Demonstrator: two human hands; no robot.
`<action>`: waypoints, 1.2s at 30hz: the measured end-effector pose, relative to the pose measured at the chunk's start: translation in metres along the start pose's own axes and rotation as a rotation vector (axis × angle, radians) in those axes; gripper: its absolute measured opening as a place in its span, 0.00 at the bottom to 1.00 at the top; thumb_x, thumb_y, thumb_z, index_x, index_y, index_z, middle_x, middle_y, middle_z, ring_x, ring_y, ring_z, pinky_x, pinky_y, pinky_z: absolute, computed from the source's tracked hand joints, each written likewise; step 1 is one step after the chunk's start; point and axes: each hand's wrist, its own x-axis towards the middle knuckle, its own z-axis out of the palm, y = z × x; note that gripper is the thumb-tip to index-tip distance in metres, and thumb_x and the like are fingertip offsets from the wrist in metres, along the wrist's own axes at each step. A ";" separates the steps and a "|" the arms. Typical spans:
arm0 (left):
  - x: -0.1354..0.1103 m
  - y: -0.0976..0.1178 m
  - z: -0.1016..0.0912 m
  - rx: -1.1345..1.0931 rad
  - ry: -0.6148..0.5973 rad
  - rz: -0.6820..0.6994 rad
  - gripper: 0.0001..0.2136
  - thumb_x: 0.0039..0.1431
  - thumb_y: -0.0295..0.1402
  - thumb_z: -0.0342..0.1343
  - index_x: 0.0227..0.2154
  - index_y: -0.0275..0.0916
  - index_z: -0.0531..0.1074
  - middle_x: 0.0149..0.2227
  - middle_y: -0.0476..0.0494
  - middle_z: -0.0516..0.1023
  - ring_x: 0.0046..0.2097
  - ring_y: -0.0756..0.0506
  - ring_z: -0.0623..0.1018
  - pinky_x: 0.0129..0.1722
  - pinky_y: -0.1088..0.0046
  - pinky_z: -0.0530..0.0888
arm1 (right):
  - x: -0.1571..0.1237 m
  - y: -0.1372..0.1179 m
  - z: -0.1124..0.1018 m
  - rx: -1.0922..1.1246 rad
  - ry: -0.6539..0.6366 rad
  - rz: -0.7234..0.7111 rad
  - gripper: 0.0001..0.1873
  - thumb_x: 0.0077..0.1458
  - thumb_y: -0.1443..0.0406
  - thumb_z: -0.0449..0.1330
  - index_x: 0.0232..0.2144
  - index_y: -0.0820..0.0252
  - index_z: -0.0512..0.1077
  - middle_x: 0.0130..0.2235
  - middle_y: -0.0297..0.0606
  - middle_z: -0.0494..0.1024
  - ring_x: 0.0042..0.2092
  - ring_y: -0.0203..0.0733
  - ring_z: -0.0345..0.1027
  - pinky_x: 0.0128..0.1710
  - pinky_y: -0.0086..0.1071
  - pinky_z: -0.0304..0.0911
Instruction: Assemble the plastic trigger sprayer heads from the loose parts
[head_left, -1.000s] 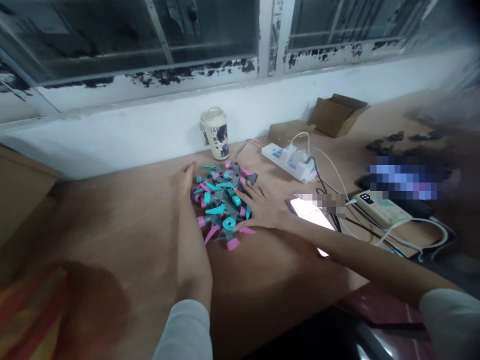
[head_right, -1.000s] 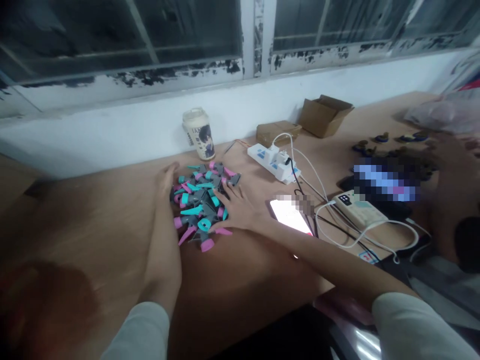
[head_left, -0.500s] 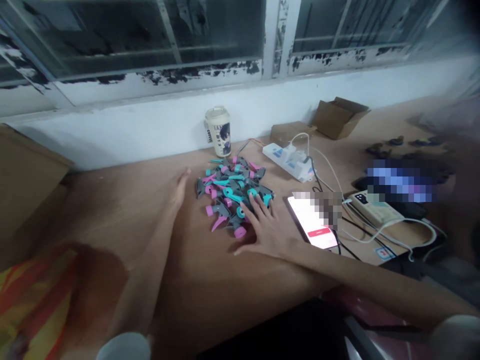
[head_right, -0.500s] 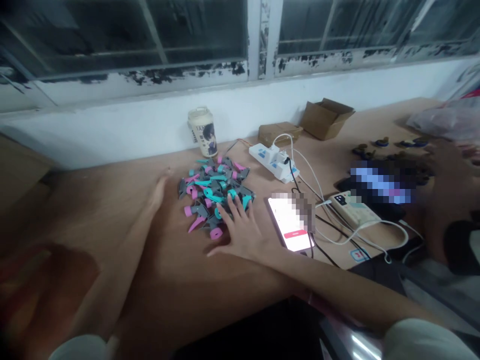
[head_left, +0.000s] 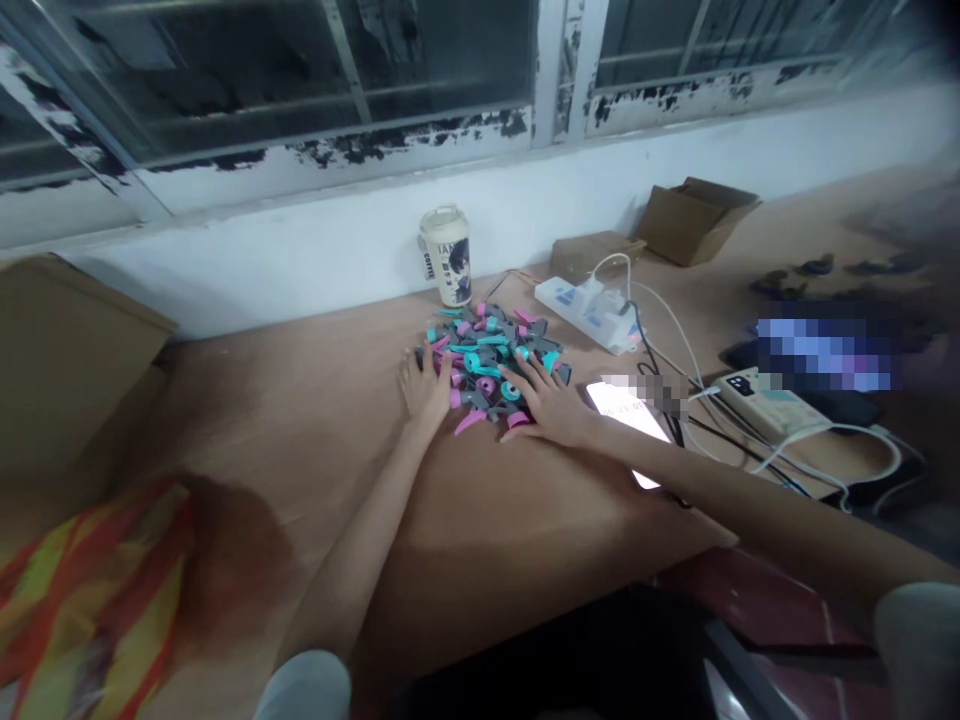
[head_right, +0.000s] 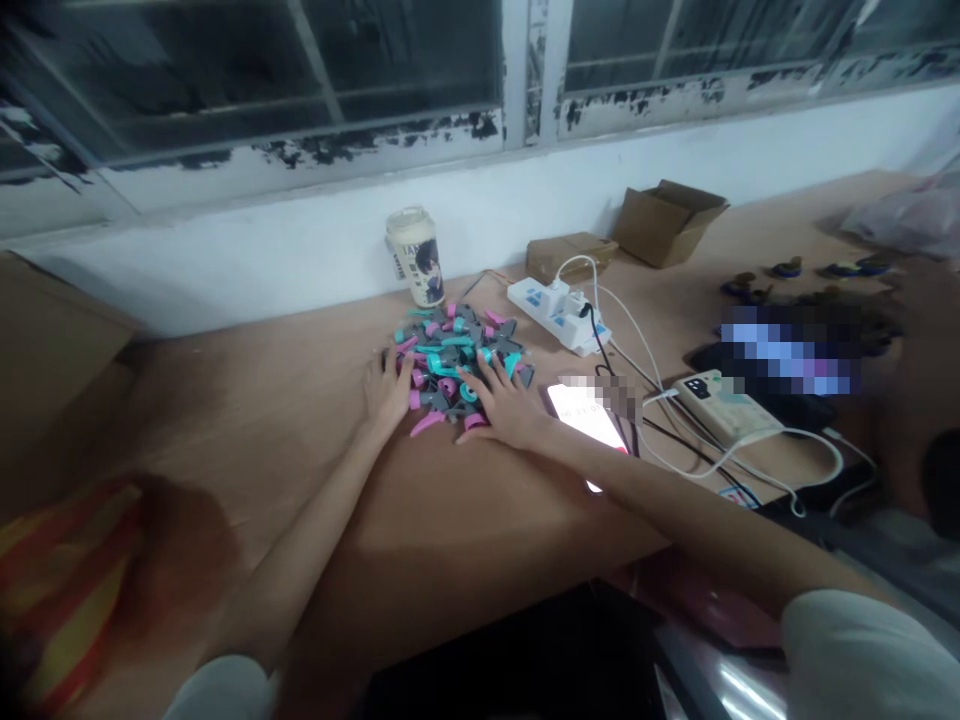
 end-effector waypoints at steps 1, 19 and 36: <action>0.000 0.004 0.002 -0.009 0.029 -0.032 0.26 0.63 0.44 0.36 0.60 0.37 0.57 0.63 0.31 0.54 0.65 0.34 0.51 0.61 0.49 0.48 | 0.002 0.007 0.000 0.013 0.005 -0.014 0.55 0.43 0.36 0.49 0.64 0.60 0.42 0.66 0.54 0.38 0.65 0.64 0.30 0.57 0.59 0.46; -0.104 -0.007 -0.022 0.047 -0.098 0.249 0.35 0.56 0.53 0.44 0.63 0.39 0.48 0.66 0.30 0.39 0.65 0.31 0.44 0.59 0.48 0.52 | -0.011 0.046 -0.029 0.091 0.069 -0.011 0.58 0.38 0.39 0.59 0.63 0.61 0.42 0.63 0.54 0.51 0.63 0.60 0.44 0.57 0.55 0.50; -0.098 0.014 -0.013 0.018 -0.024 0.266 0.30 0.62 0.47 0.40 0.63 0.39 0.47 0.64 0.30 0.48 0.65 0.34 0.50 0.57 0.48 0.57 | -0.050 -0.063 -0.032 0.119 0.089 -0.019 0.25 0.55 0.55 0.56 0.53 0.58 0.64 0.55 0.45 0.67 0.58 0.50 0.58 0.56 0.48 0.56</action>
